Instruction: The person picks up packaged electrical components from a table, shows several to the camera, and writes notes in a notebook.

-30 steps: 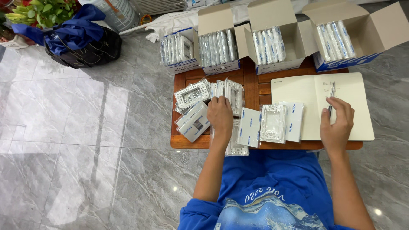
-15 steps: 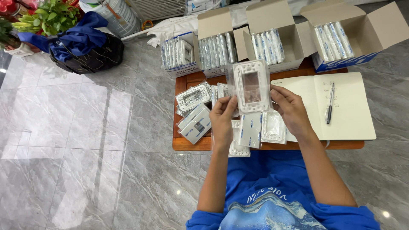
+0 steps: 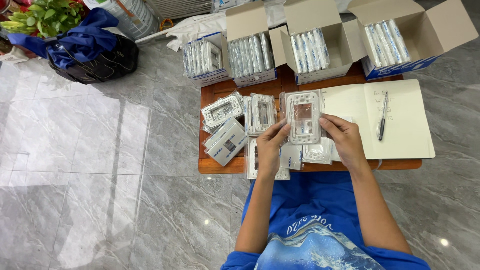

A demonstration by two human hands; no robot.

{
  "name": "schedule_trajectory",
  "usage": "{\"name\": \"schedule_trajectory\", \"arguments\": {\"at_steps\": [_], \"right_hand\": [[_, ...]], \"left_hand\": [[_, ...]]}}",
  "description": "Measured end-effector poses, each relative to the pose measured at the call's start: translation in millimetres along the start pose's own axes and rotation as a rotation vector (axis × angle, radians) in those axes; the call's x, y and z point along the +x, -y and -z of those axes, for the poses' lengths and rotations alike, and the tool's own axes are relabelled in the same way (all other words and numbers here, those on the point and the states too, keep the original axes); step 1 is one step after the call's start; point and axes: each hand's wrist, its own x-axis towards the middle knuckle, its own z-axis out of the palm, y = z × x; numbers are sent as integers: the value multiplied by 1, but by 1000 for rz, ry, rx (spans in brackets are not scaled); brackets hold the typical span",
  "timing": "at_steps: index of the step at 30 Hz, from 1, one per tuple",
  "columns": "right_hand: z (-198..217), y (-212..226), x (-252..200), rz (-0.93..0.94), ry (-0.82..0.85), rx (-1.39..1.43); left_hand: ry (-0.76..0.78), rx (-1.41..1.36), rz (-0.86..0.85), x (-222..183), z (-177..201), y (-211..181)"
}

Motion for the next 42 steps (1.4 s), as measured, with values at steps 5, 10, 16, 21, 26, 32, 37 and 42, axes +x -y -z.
{"name": "schedule_trajectory", "arguments": {"at_steps": [5,10,16,21,26,32,37,42], "right_hand": [[-6,8,-5,-21,-32,-25],[-2,4,-2,-17,-35,-74],[3,23,10,82,-32,-223],[3,74,29,285,-1,-130],[-4,97,23,367,88,88],[6,58,27,235,52,321],[5,38,17,162,-29,285],[2,28,10,49,-54,304]], "left_hand": [[-12,13,12,-1,-1,1],[-21,51,7,-4,-1,-3],[33,207,-45,19,-4,-13],[281,166,-276,31,-30,-75],[433,22,-351,14,-48,-105],[483,-175,-164,26,-34,-62],[343,-64,-144,19,-23,-34],[228,-102,-37,23,-9,-2]]}}
